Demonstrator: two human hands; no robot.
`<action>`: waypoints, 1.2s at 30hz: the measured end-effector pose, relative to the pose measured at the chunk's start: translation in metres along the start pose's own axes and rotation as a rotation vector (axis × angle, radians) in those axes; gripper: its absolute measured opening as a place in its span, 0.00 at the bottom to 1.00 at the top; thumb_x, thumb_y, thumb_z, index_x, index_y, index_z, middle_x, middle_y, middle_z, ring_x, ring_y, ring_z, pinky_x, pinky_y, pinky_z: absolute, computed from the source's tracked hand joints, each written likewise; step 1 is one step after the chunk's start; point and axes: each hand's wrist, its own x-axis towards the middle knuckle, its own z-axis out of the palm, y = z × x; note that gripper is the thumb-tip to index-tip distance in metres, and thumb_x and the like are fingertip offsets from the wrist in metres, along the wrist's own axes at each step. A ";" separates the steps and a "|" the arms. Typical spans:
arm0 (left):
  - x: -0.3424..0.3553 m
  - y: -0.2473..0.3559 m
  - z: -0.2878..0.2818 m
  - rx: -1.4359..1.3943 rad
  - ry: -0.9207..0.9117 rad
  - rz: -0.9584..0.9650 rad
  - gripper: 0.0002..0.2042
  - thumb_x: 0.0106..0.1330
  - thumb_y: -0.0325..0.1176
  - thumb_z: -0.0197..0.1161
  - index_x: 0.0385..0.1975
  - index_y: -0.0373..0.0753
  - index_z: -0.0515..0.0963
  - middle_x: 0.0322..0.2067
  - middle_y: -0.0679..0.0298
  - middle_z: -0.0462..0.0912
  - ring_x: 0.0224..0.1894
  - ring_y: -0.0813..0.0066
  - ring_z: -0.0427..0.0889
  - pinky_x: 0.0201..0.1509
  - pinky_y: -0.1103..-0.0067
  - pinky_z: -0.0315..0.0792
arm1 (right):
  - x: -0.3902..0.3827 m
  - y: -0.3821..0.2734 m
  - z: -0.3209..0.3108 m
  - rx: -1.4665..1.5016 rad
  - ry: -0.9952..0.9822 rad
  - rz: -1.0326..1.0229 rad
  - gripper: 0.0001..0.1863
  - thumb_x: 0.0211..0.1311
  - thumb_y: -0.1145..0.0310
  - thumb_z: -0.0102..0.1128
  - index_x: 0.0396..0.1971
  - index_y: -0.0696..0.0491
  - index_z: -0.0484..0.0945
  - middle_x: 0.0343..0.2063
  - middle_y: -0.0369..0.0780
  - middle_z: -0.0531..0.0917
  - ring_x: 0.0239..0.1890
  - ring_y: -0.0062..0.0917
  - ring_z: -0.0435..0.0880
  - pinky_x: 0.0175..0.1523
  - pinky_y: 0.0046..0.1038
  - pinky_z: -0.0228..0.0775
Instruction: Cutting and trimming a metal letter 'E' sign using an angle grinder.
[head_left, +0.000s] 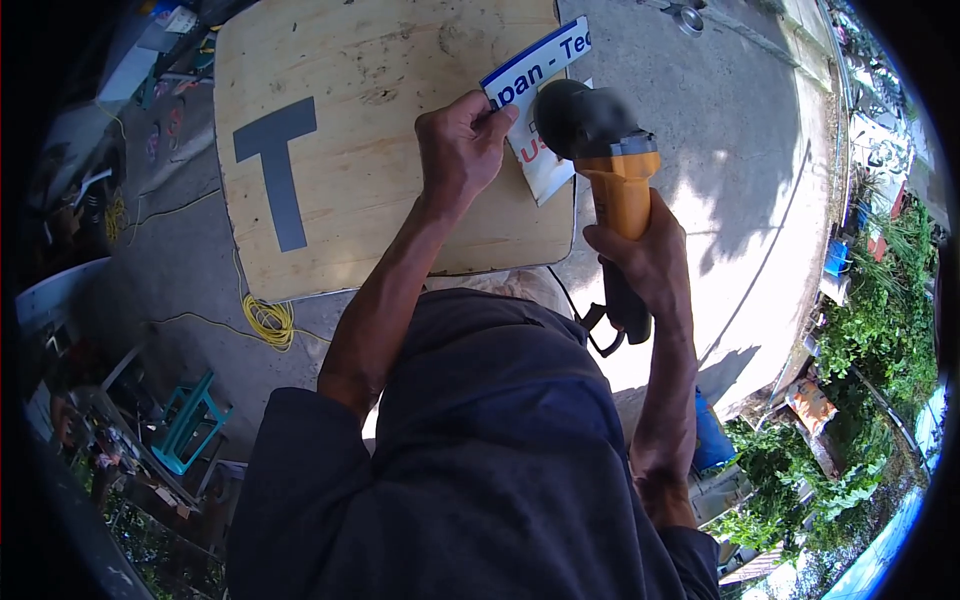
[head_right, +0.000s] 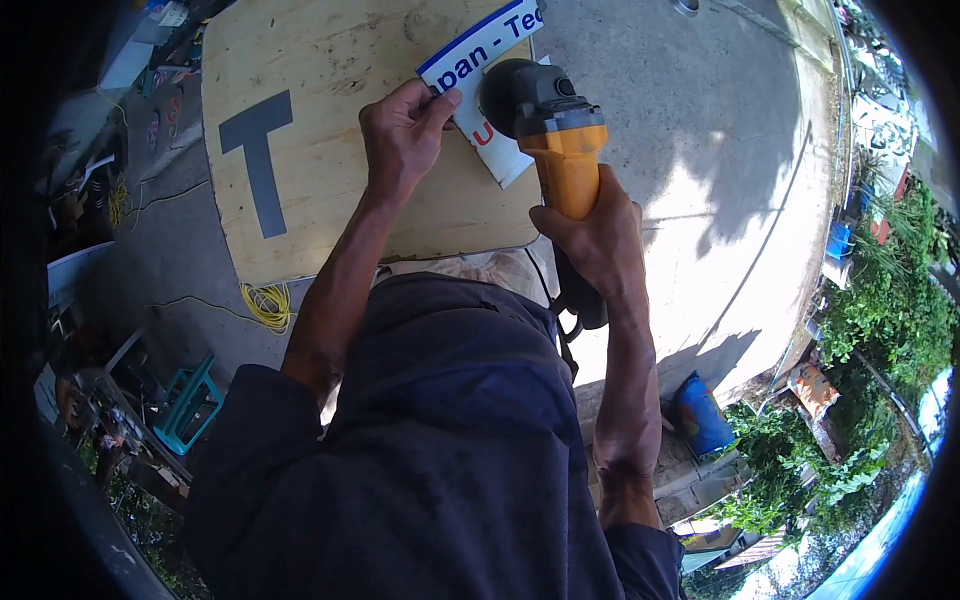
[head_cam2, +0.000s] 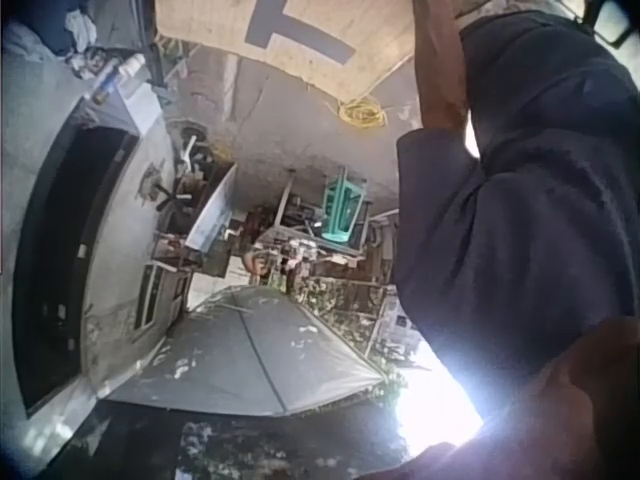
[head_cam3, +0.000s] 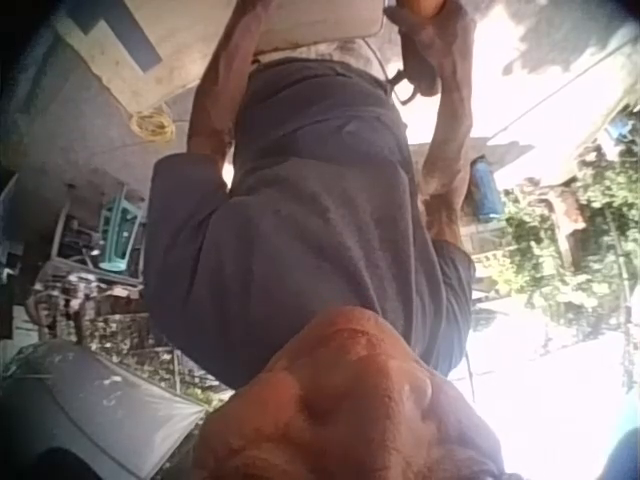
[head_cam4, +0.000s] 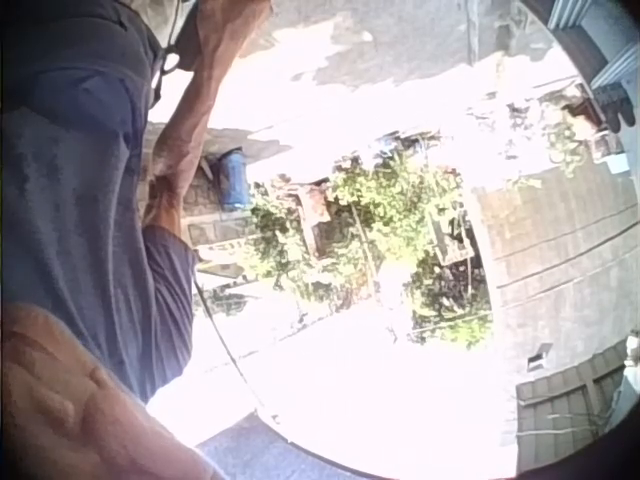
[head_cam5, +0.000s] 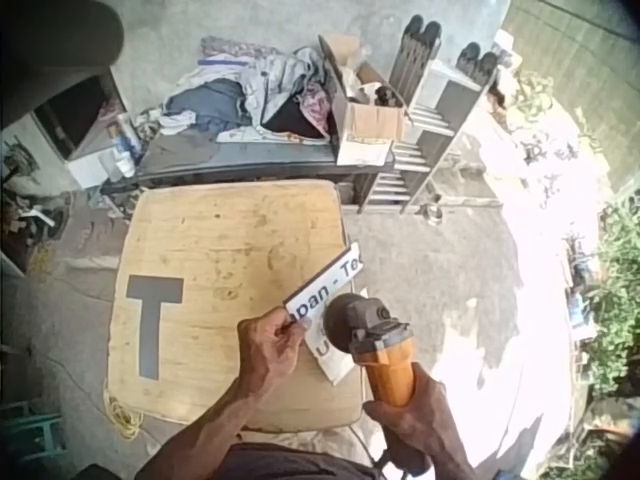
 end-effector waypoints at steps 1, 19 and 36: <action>0.000 -0.002 -0.001 -0.001 -0.005 -0.001 0.07 0.67 0.28 0.69 0.34 0.28 0.84 0.27 0.58 0.89 0.27 0.80 0.87 0.34 0.80 0.83 | 0.000 0.001 0.000 0.000 -0.001 0.000 0.32 0.46 0.57 0.75 0.48 0.62 0.75 0.33 0.50 0.87 0.32 0.34 0.89 0.39 0.35 0.82; -0.001 0.002 0.002 0.049 -0.005 0.082 0.07 0.66 0.29 0.71 0.31 0.30 0.84 0.23 0.60 0.88 0.25 0.84 0.84 0.30 0.83 0.76 | -0.004 0.000 -0.016 -0.182 0.104 -0.066 0.28 0.48 0.62 0.76 0.45 0.60 0.74 0.32 0.51 0.87 0.31 0.37 0.90 0.39 0.36 0.84; -0.004 0.012 0.003 0.046 -0.025 0.082 0.07 0.66 0.28 0.71 0.30 0.30 0.83 0.21 0.61 0.86 0.23 0.86 0.81 0.28 0.83 0.74 | 0.001 -0.003 -0.020 -0.145 0.065 -0.037 0.29 0.48 0.60 0.75 0.45 0.61 0.75 0.32 0.51 0.87 0.31 0.37 0.90 0.39 0.36 0.84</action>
